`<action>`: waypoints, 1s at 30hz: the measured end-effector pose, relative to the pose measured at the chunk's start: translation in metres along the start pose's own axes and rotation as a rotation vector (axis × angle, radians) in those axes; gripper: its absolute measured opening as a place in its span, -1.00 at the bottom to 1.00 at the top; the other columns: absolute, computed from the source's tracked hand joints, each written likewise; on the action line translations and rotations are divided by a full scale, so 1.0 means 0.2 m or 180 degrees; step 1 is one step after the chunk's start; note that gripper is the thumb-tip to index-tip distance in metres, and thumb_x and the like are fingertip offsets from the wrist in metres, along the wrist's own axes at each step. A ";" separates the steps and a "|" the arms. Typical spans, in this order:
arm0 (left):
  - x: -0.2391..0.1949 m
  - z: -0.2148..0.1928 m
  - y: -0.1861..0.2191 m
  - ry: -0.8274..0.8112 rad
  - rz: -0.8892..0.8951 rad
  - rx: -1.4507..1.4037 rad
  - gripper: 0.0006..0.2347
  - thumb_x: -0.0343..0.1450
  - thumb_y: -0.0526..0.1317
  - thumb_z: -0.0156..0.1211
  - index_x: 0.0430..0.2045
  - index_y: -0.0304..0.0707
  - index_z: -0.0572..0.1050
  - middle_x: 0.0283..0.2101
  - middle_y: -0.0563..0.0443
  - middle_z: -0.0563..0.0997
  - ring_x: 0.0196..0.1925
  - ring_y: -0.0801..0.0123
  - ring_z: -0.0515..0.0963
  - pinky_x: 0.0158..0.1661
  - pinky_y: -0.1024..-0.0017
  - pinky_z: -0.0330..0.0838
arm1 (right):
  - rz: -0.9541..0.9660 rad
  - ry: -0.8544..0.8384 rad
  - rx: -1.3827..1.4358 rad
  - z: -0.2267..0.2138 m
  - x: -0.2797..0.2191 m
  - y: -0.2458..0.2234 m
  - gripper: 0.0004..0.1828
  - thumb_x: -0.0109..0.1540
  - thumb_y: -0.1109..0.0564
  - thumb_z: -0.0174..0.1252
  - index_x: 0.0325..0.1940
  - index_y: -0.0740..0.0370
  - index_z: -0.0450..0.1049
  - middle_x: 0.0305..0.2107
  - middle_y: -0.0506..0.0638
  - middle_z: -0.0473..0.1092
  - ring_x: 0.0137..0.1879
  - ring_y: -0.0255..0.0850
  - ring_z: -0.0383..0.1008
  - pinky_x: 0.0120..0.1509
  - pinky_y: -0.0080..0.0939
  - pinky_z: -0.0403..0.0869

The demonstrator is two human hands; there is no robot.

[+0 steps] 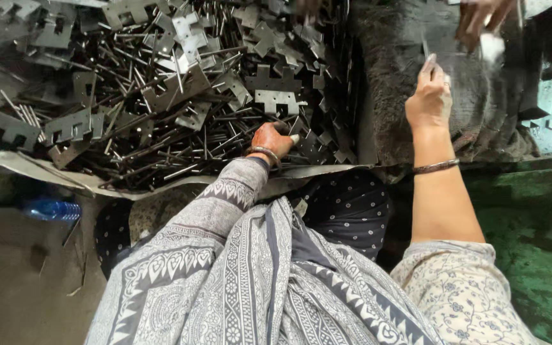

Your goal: The person picks through a large bin of metal hinges and thin rods by hand, moving them around and selecting specific pieces.

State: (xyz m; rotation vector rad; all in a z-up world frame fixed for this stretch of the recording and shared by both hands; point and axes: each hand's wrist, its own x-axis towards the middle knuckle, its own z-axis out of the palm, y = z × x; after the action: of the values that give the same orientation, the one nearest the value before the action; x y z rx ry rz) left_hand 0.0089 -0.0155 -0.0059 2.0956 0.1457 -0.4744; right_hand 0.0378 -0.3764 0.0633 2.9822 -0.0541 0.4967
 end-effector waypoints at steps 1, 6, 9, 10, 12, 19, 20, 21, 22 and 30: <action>-0.01 0.00 -0.02 0.0048 0.0203 -0.0094 -0.64 0.22 -0.07 0.46 -0.17 -0.20 0.64 -0.09 -0.19 0.67 0.00 0.03 0.64 0.06 0.18 0.50 | 0.0088 -0.0278 -0.0003 -0.01 0.01 0.00 -0.18 0.22 0.47 0.04 0.61 0.54 0.09 0.31 0.46 0.25 0.29 0.32 0.32 0.34 0.07 0.42; -0.08 -0.13 -0.04 0.0364 0.1286 -0.0454 -0.81 0.36 -0.16 0.33 -0.23 -0.18 0.59 -0.19 -0.11 0.72 -0.18 0.18 0.72 -0.15 0.29 0.61 | -0.0766 0.0357 -0.0560 -0.17 -0.02 -0.22 -0.44 0.32 0.03 0.25 0.34 0.32 0.36 0.18 0.27 0.35 0.34 0.20 0.32 0.36 0.12 0.38; -0.16 -0.29 -0.06 0.0424 0.1517 -0.0312 -0.81 0.50 -0.18 0.23 -0.14 -0.31 0.52 -0.23 -0.15 0.70 -0.23 0.23 0.71 -0.23 0.37 0.58 | -0.0958 -0.0447 0.0353 -0.13 -0.06 -0.53 -0.58 0.32 -0.03 0.24 0.18 0.22 0.48 0.10 0.16 0.43 0.30 0.07 0.40 0.34 0.01 0.45; -0.18 -0.35 -0.06 0.0194 0.1561 -0.0813 -0.82 0.54 -0.18 0.18 -0.15 -0.33 0.53 -0.24 -0.16 0.71 -0.25 0.24 0.71 -0.25 0.39 0.59 | -0.0978 -0.0603 0.0185 -0.08 -0.05 -0.64 -0.48 0.28 -0.13 0.26 0.18 0.25 0.48 0.01 0.17 0.44 0.21 0.09 0.42 0.22 0.04 0.47; -0.24 -0.49 -0.07 -0.0247 0.1623 -0.1812 -0.80 0.64 -0.17 0.09 -0.17 -0.37 0.56 -0.26 -0.18 0.73 -0.30 0.25 0.70 -0.27 0.43 0.63 | -0.0797 -0.0963 0.0040 0.03 -0.02 -0.77 -0.39 0.19 -0.23 0.31 0.07 0.31 0.51 -0.09 0.22 0.48 0.08 0.14 0.48 0.11 0.05 0.50; -0.37 -0.90 -0.21 0.0695 0.2952 -0.2798 -0.23 0.33 -0.30 0.53 0.36 -0.20 0.07 0.30 -0.12 0.38 0.25 0.32 0.54 0.12 0.30 0.63 | -0.0323 -0.1362 -0.0020 0.31 0.08 -0.84 -0.76 0.12 0.15 0.18 -0.24 0.31 0.65 -0.26 0.32 0.56 -0.12 0.23 0.60 0.01 0.11 0.57; -0.37 -0.95 -0.25 0.0774 0.2942 -0.2851 -0.09 0.29 -0.39 0.55 0.45 -0.17 -0.06 0.37 -0.19 0.31 0.38 0.28 0.44 0.25 0.22 0.56 | -0.0352 -0.1348 0.0067 0.30 0.08 -0.83 -0.75 0.11 0.15 0.17 -0.23 0.29 0.65 -0.27 0.31 0.56 -0.12 0.24 0.59 0.01 0.12 0.56; -0.36 -0.99 -0.29 0.0449 0.2620 -0.3161 -0.19 0.32 -0.43 0.50 0.42 -0.30 0.04 0.36 -0.30 0.34 0.29 0.16 0.49 0.20 0.16 0.59 | -0.0379 -0.1335 0.0155 0.28 0.07 -0.83 -0.74 0.11 0.15 0.15 -0.22 0.26 0.66 -0.27 0.30 0.56 -0.12 0.25 0.59 0.02 0.14 0.56; -0.35 -1.01 -0.33 0.0096 0.2301 -0.3454 -0.29 0.35 -0.47 0.45 0.39 -0.43 0.14 0.35 -0.40 0.38 0.20 0.04 0.55 0.16 0.11 0.62 | -0.0391 -0.1322 0.0238 0.23 0.07 -0.84 -0.73 0.10 0.15 0.13 -0.21 0.23 0.67 -0.27 0.30 0.56 -0.12 0.26 0.58 0.02 0.15 0.55; -0.17 -0.88 -0.40 0.0586 0.1929 -0.2802 -0.40 0.26 -0.53 0.16 0.26 -0.19 0.33 0.20 -0.26 0.54 0.14 0.09 0.64 0.05 0.19 0.63 | 0.0618 -0.1415 0.3923 -0.13 -0.08 -0.86 -0.53 -0.02 0.31 0.32 -0.03 0.14 0.49 -0.28 -0.02 0.52 -0.19 -0.16 0.58 -0.08 -0.12 0.59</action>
State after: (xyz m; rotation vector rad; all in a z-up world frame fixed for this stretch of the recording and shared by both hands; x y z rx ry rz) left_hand 0.0024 0.1777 0.0280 1.2146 -0.1562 0.1504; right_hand 0.0230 -0.2015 0.0636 4.2601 -0.1071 -0.2951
